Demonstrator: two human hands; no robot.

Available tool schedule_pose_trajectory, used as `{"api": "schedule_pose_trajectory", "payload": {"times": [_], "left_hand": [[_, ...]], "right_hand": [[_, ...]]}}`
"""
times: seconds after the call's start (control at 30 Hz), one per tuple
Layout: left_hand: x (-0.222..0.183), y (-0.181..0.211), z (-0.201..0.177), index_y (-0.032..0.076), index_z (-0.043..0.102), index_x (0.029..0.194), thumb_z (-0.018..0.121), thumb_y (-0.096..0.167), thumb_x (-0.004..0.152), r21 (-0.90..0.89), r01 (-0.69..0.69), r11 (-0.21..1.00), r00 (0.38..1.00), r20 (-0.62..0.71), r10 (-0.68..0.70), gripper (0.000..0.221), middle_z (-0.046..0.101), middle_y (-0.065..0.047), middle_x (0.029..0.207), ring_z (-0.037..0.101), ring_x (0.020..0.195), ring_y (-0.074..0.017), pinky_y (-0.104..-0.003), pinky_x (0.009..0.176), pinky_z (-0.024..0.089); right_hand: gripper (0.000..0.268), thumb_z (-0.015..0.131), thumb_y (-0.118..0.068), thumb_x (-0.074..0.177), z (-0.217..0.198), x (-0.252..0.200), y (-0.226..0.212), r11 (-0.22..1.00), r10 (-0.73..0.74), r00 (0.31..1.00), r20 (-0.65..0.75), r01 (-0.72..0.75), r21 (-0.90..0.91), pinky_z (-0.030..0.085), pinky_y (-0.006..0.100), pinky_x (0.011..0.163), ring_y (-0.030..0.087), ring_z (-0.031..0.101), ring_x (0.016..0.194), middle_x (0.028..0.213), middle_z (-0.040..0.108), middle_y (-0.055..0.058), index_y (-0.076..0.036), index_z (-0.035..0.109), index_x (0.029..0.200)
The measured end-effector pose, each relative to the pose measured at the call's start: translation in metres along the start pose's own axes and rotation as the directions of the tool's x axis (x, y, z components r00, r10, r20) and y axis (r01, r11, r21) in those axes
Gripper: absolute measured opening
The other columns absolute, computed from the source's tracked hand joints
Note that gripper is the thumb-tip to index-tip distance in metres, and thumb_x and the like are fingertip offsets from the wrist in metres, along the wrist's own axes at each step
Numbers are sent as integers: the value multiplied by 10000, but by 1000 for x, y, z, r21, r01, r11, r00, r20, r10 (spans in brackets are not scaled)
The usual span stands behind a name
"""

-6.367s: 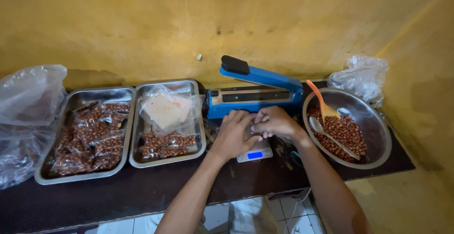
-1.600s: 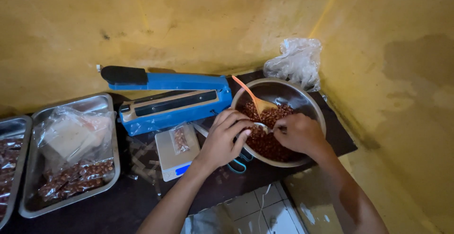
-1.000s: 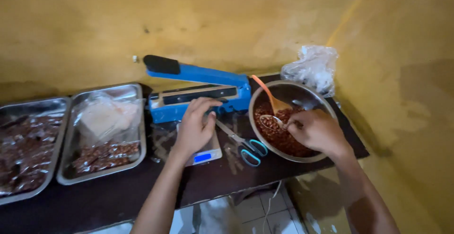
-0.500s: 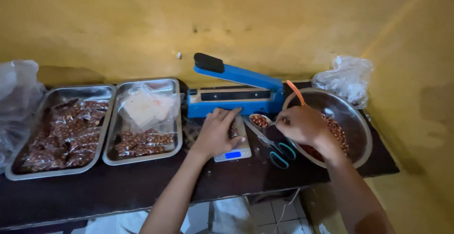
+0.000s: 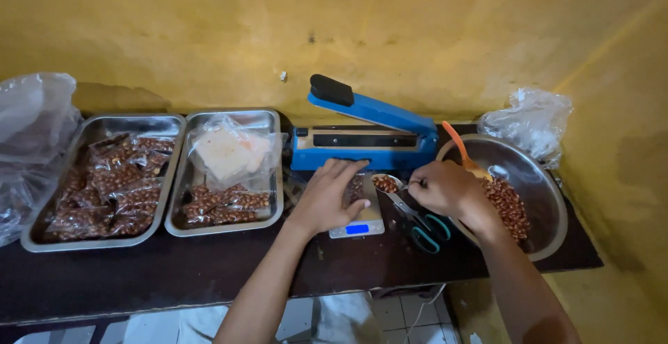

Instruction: Filling small plastic bags with peanuts, weighing them on a digital scale, and sealing them using a manual heat sealer.

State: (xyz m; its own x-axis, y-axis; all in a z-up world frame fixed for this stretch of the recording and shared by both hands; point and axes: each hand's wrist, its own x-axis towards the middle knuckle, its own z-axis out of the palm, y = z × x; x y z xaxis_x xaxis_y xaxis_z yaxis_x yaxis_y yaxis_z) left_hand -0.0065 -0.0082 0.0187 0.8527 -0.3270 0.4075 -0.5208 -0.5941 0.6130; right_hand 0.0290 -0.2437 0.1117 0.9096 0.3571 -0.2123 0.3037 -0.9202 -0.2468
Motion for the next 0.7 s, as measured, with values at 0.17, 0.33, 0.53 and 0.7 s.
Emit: {"api": "schedule_pose_trajectory", "payload": {"times": [0.17,0.33,0.53,0.7], "left_hand": [[-1,-6,7,130,537,1453,796,291,772,30,-42,999,998,-37,43,746,641,-170,1238,571,1174,-401,-493,958,464],[-1,-10,11,153,566,1412,784,300,774,52,-71,996,996,-51,74,690,606,-155,1275,565,1170,-400,-489,940,477],[4,-25,25,164,601,1358,648,182,865,119,-123,985,986,-99,135,495,576,-133,1281,561,1147,-397,-487,902,497],[13,-36,33,211,683,1197,586,77,813,230,-182,956,979,-53,199,418,523,-79,1284,536,1101,-349,-421,848,475]], "right_hand": [[422,488,-313,945,8,8,10,999,-49,999,-4,49,16,512,385,596,345,647,601,559,641,119,-73,607,618],[445,523,-385,920,17,8,16,991,-120,987,-104,113,-71,438,325,479,190,551,445,436,477,-62,-201,442,524],[400,489,-242,1077,0,-31,-29,954,262,948,-179,-227,197,412,190,793,59,607,744,668,611,5,-24,757,875],[493,473,-530,945,13,12,30,969,-16,999,-47,4,-247,458,312,510,166,601,490,489,588,-119,-267,596,547]]}}
